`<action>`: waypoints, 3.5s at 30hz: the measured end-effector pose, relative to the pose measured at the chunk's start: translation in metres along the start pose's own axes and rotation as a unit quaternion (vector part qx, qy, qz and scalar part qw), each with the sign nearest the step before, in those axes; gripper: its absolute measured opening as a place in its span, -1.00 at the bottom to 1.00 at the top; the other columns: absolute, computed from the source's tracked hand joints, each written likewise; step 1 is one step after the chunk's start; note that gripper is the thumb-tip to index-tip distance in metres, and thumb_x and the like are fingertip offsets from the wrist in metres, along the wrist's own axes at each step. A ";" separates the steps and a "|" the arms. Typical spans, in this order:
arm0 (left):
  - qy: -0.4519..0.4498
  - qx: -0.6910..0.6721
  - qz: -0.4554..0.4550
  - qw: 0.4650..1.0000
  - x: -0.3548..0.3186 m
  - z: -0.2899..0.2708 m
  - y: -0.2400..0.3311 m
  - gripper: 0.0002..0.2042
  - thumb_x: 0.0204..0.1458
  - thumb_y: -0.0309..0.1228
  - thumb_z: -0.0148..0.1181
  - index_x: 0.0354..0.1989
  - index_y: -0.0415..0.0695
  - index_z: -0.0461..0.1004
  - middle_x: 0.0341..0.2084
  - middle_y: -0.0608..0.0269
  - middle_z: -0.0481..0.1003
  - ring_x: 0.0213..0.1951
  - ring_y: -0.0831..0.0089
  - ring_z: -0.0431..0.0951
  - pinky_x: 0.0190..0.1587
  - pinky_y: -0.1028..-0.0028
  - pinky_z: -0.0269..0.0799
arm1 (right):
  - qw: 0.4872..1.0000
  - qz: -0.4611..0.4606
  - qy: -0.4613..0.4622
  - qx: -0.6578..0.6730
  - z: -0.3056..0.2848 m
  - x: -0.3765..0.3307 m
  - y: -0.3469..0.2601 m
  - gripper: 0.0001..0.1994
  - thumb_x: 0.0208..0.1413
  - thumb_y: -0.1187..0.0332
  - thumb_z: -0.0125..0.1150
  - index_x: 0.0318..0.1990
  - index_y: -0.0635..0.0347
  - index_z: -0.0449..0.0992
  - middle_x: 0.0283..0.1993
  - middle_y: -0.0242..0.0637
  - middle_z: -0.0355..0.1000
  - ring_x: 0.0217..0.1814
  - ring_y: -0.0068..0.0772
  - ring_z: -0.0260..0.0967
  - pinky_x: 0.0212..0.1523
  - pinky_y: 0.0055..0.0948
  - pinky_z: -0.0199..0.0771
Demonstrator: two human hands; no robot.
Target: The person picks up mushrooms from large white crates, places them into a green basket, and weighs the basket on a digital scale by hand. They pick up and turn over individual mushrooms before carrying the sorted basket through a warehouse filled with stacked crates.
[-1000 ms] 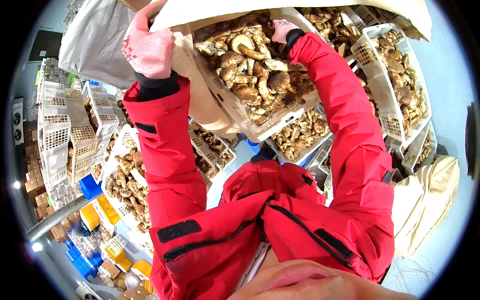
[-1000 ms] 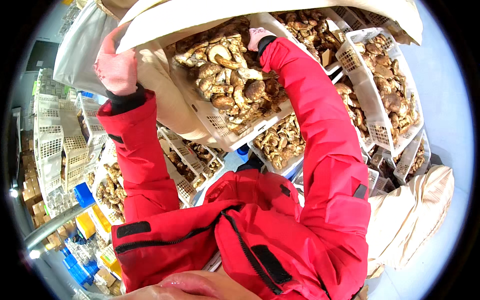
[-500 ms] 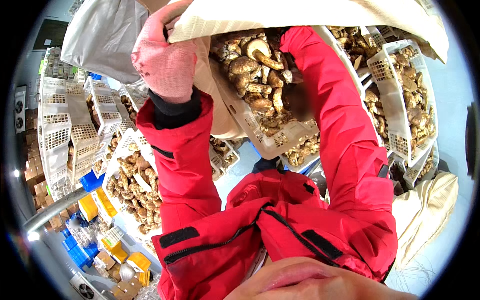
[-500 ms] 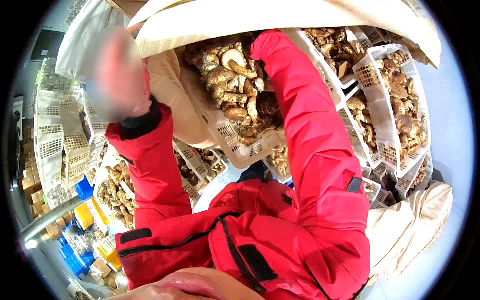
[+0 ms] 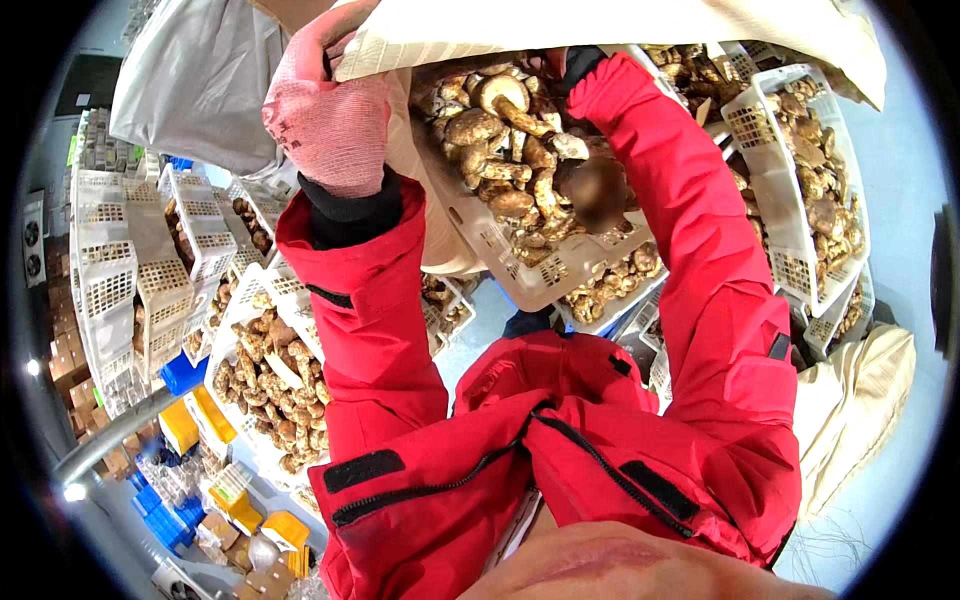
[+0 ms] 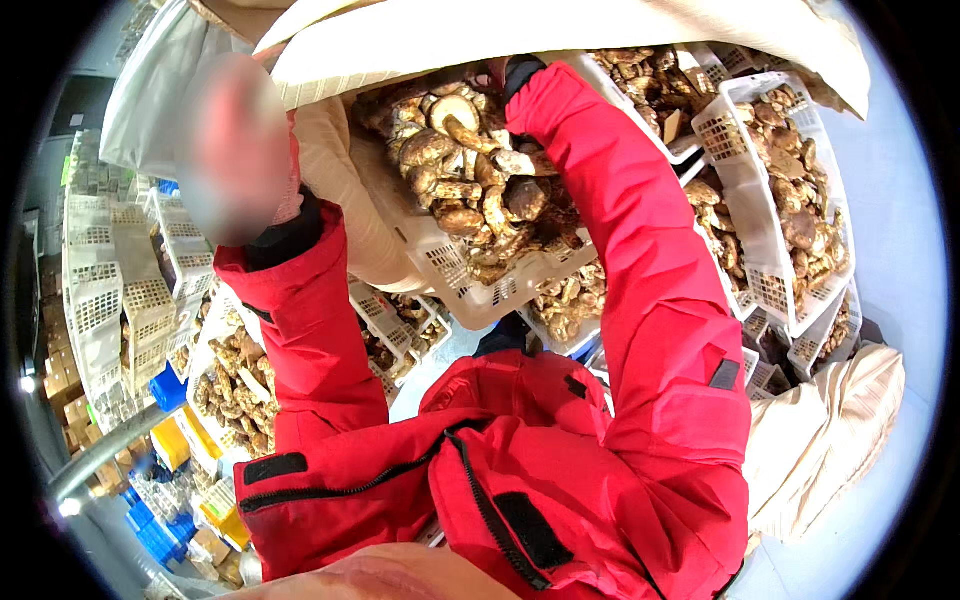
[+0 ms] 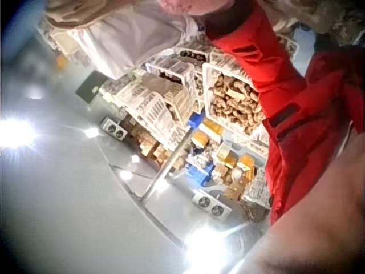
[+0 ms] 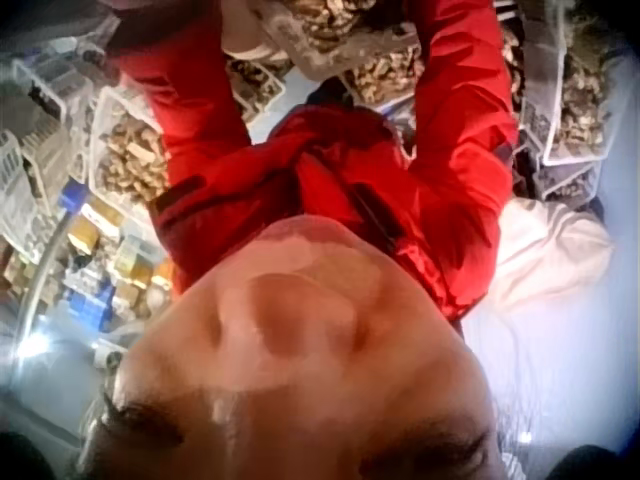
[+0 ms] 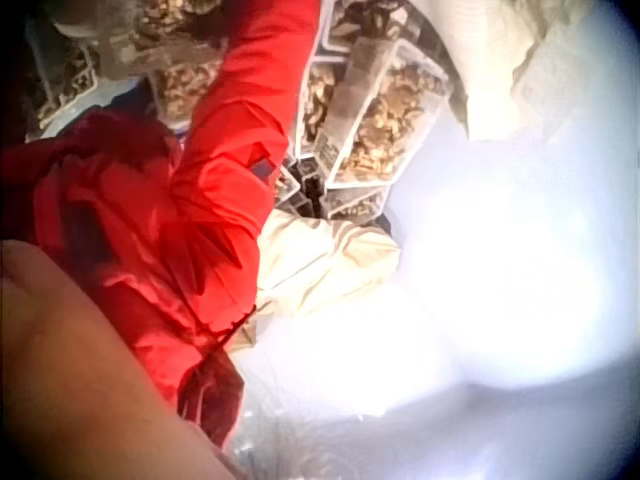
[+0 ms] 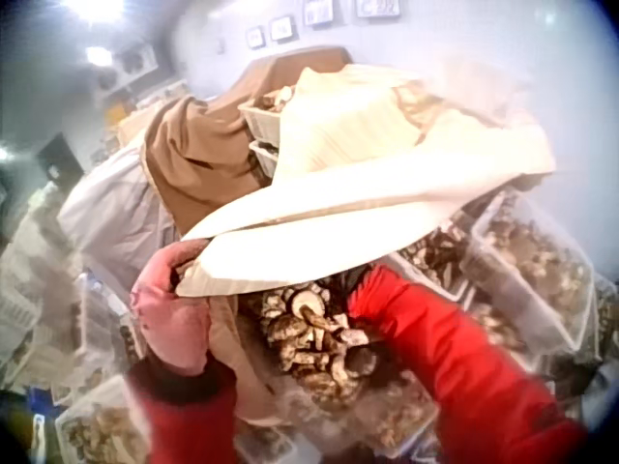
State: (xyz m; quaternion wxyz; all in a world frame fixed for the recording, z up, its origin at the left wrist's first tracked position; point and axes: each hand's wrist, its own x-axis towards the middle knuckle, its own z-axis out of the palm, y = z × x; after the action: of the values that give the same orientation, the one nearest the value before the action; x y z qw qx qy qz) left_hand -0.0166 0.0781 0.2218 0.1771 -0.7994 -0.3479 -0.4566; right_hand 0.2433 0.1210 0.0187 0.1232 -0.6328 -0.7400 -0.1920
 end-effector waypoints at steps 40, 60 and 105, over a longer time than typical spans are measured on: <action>-0.183 -0.555 -0.452 0.674 -0.217 -0.219 0.200 -0.34 -0.26 -0.44 0.26 0.08 -0.27 0.09 -0.09 0.14 0.29 -0.03 0.42 0.27 0.04 0.43 0.13 | 0.873 -0.031 -0.170 0.456 -0.322 -0.230 -0.180 -0.68 -0.21 0.19 0.19 -0.24 0.05 0.46 -0.34 -0.25 0.45 -0.28 -0.23 0.41 -0.32 -0.38 0.40; 0.480 -0.286 -0.628 0.541 -0.598 -0.525 0.119 -0.70 -0.18 -0.53 0.13 -0.18 -0.24 0.39 -0.36 0.28 0.47 -0.31 0.51 0.45 -0.24 0.52 0.37 | 0.666 -0.524 -0.333 0.414 -0.318 -0.344 -0.691 -0.61 -0.21 0.15 0.19 -0.20 0.12 0.36 -0.40 -0.22 0.36 -0.39 -0.22 0.36 -0.42 -0.37 0.33; 0.472 -0.170 -0.826 0.257 -1.060 -0.910 0.000 -0.65 0.06 -0.34 -0.07 -0.02 -0.29 0.24 -0.17 0.19 0.38 -0.13 0.49 0.35 -0.06 0.57 0.21 | 0.523 -0.478 -0.676 0.203 -0.112 -0.713 -1.499 -0.78 -0.09 0.15 0.04 -0.39 0.09 0.44 -0.57 -0.34 0.40 -0.54 -0.37 0.35 -0.45 -0.39 0.29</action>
State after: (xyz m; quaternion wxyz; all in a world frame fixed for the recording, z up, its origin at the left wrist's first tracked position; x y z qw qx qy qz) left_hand -0.9300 -0.8871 -0.2096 -0.3034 0.2673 -0.5889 -0.6998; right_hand -1.1178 -0.7501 -0.3768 -0.3993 -0.0819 -0.8114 0.4188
